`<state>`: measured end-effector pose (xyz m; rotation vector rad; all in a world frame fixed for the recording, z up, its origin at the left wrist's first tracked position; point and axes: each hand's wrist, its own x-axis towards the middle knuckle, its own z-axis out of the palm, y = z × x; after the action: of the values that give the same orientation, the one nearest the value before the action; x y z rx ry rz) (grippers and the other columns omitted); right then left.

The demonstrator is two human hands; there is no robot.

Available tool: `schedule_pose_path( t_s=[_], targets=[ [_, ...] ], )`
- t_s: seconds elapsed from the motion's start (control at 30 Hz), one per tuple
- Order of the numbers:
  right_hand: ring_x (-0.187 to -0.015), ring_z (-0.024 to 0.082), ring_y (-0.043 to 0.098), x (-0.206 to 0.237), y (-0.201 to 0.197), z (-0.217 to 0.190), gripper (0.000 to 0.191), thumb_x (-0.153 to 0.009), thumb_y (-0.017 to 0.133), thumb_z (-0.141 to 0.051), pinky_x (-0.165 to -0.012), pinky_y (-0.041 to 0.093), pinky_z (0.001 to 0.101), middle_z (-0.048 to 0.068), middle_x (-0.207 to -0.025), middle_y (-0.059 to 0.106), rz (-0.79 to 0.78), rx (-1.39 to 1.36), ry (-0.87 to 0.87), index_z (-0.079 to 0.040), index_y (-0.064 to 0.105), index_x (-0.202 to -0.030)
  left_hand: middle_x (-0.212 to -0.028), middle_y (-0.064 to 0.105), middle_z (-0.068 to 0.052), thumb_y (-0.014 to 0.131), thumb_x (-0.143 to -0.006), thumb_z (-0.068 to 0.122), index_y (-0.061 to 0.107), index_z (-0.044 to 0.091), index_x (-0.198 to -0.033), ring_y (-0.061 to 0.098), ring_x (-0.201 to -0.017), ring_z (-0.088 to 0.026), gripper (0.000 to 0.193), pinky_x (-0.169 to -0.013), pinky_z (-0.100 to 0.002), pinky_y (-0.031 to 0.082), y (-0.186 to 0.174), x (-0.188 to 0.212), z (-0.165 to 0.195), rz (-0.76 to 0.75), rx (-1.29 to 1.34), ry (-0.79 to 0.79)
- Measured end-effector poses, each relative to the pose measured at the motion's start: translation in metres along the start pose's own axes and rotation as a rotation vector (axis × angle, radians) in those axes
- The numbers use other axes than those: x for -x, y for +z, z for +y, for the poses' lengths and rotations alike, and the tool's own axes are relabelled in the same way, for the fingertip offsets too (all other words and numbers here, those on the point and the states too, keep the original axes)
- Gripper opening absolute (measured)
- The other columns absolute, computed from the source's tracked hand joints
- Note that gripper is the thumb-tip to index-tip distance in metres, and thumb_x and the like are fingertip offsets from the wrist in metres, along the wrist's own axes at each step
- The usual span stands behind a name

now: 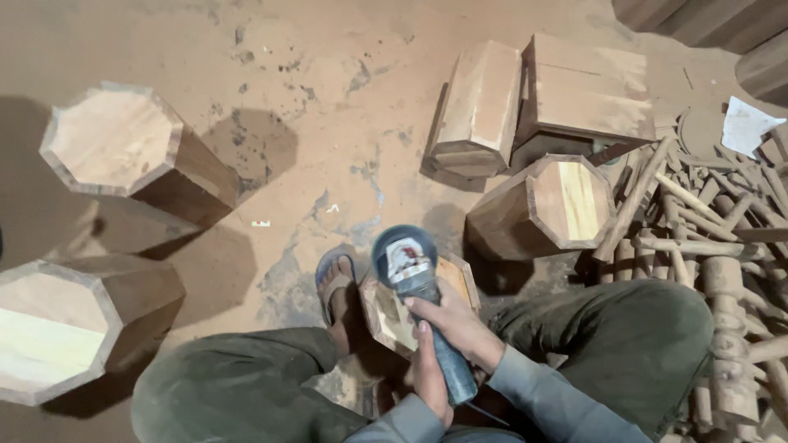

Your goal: The person sits on the floor and uses an angle grinder with a sanding disc to smooth the top surface of a hexagonal wooden block. They hold the block steady with one hand and move the tool across the surface, then briefly set the block aside before resuming sanding.

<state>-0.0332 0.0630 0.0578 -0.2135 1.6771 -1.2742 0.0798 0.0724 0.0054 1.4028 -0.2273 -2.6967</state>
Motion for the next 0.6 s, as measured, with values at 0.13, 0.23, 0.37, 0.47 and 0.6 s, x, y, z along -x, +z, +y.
schedule_pose_path(
  t_s=[0.13, 0.23, 0.37, 0.47, 0.6],
  targets=[
    [-0.071, 0.014, 0.066, 0.001, -0.010, -0.002, 0.041, -0.087, 0.072, -0.019, -0.062, 0.056, 0.0307, 0.006, -0.086, 0.067, 0.074, -0.004, 0.044, -0.003, 0.059, -0.122, -0.101, 0.068, -0.014, 0.049, -0.093, 0.061, 0.053, 0.010, -0.136, 0.067, -0.074, -0.025, 0.067, -0.060, -0.039, 0.056, 0.008, -0.008, -0.008, 0.051, -0.078, -0.021],
    [-0.073, 0.015, 0.063, 0.001, -0.015, -0.003, 0.040, -0.089, 0.070, -0.017, -0.064, 0.054, 0.0300, 0.007, -0.087, 0.066, 0.042, -0.018, 0.020, -0.003, 0.058, -0.125, -0.110, 0.068, -0.013, 0.052, -0.093, 0.057, 0.052, 0.007, -0.142, 0.067, -0.084, -0.024, 0.070, -0.068, -0.039, 0.055, 0.008, -0.015, -0.014, 0.053, -0.052, 0.011],
    [-0.089, 0.011, 0.060, -0.001, -0.020, -0.007, 0.047, -0.089, 0.068, -0.018, -0.078, 0.053, 0.0279, 0.002, -0.104, 0.064, 0.069, 0.050, -0.011, -0.005, 0.055, -0.133, -0.137, 0.064, -0.008, 0.051, -0.096, 0.056, 0.047, 0.002, -0.147, 0.064, -0.119, -0.017, 0.074, -0.098, -0.030, 0.050, 0.007, -0.024, -0.021, -0.008, -0.130, 0.114],
    [-0.103, 0.008, 0.056, 0.000, -0.024, -0.011, 0.057, -0.089, 0.067, -0.018, -0.090, 0.049, 0.0262, 0.000, -0.118, 0.060, 0.078, 0.110, -0.136, -0.007, 0.046, -0.140, -0.140, 0.060, -0.015, 0.051, -0.095, 0.055, 0.047, -0.002, -0.147, 0.059, -0.124, -0.024, 0.077, -0.103, -0.034, 0.045, 0.010, -0.026, -0.023, -0.073, -0.083, 0.140],
    [-0.092, 0.009, 0.060, 0.002, -0.032, -0.013, 0.053, -0.090, 0.066, -0.020, -0.081, 0.053, 0.0272, 0.002, -0.108, 0.065, 0.085, 0.059, -0.023, -0.007, 0.049, -0.138, -0.121, 0.067, -0.014, 0.050, -0.096, 0.058, 0.053, 0.000, -0.138, 0.067, -0.100, -0.021, 0.071, -0.083, -0.032, 0.053, 0.018, -0.022, -0.016, -0.049, -0.204, 0.073]
  ],
)
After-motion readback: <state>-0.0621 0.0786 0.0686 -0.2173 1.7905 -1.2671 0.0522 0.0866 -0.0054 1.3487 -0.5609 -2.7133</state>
